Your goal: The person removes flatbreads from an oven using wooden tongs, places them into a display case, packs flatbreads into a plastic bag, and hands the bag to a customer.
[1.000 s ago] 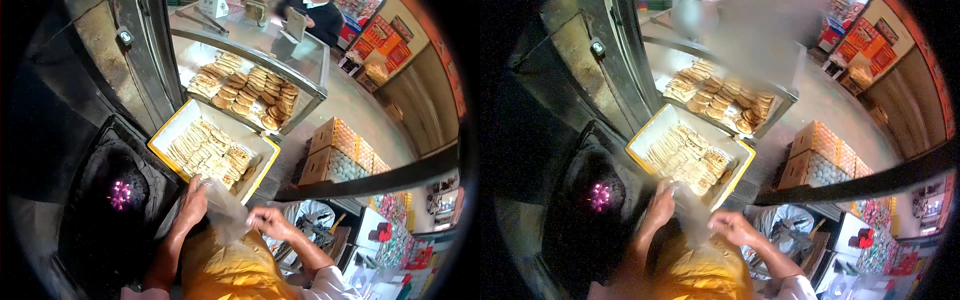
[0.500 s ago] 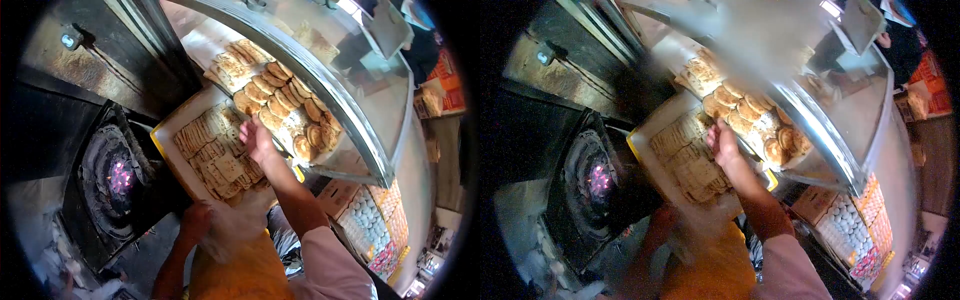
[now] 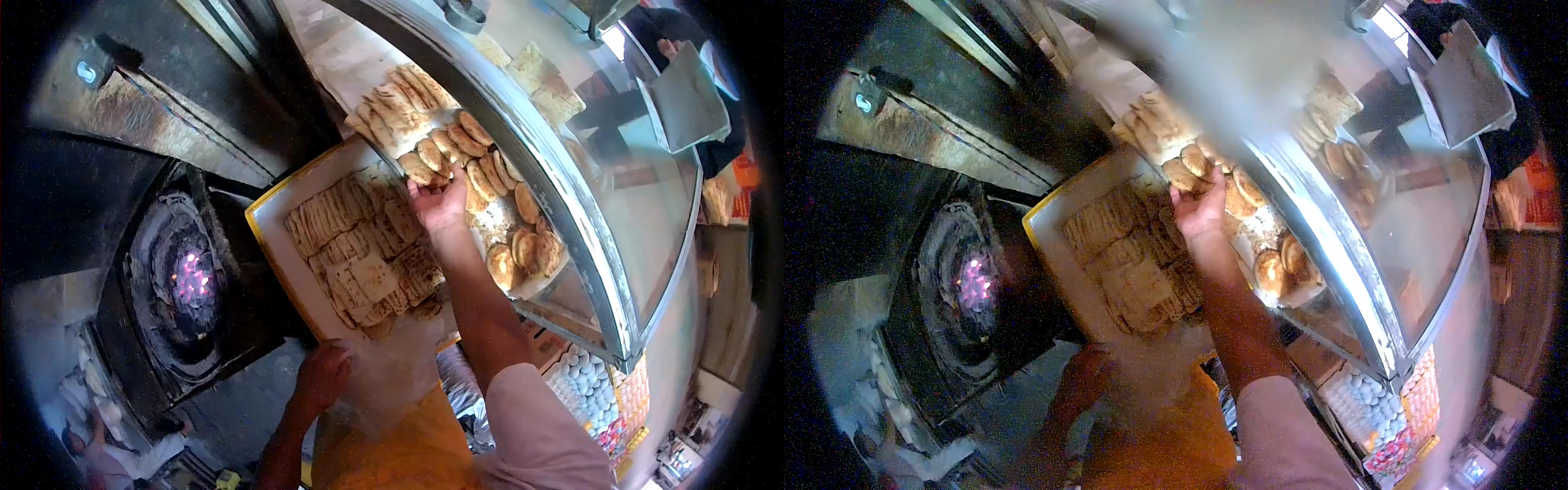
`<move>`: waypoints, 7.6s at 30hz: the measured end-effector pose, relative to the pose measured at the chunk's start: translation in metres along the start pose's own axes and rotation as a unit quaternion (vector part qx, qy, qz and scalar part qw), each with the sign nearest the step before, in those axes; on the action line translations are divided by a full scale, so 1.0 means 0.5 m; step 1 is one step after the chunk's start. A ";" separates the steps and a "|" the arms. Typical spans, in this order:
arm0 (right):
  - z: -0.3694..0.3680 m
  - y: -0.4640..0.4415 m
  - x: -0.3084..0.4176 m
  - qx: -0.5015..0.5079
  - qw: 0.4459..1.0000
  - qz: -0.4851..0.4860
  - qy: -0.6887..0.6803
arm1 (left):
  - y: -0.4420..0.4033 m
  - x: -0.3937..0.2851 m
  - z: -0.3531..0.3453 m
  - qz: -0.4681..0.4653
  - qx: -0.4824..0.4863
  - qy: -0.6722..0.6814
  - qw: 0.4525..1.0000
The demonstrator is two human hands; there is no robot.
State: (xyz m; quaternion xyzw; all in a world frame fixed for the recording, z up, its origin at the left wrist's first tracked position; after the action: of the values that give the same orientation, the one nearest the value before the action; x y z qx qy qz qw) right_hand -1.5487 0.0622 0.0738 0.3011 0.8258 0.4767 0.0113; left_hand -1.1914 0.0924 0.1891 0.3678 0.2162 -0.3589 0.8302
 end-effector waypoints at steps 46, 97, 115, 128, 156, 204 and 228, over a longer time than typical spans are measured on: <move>-0.034 -0.103 0.121 -0.088 0.955 0.074 0.274 | -0.005 0.062 0.105 -0.046 -0.019 -0.422 0.905; 0.236 0.509 -0.133 0.095 0.337 0.146 0.925 | 0.048 -0.153 0.094 -0.192 -0.044 0.288 0.937; 0.354 0.300 0.168 -0.190 0.946 0.178 0.194 | -0.026 -0.056 0.057 0.090 -0.046 0.429 0.898; 0.147 0.321 0.328 -0.302 0.375 0.212 0.850 | -0.037 -0.052 0.092 0.031 -0.046 0.478 0.876; 0.196 0.225 0.417 -0.248 0.275 0.279 0.886 | 0.008 0.019 0.058 0.045 -0.008 0.492 0.870; 0.507 0.048 -0.316 0.095 0.782 0.054 0.613 | -0.122 0.151 -0.034 0.104 -0.050 0.614 0.780; 0.412 0.189 -0.232 0.210 0.884 -0.097 0.405 | -0.023 0.264 -0.105 0.196 -0.108 0.531 0.817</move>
State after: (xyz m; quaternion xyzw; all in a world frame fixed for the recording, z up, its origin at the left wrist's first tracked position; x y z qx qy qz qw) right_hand -1.3450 0.1985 0.0053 -0.0045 0.8643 0.3690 -0.3418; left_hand -1.1194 0.0696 0.0684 0.4437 0.5845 0.0877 0.6736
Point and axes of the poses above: each hand's wrist, its own y-axis away from the middle knuckle, its own z-axis out of the back of the hand, x = y × z, the point moved 5 cm from there along -y, towards the middle knuckle, and after that the axes turned 1 degree about -x, right-handed, at the moved point
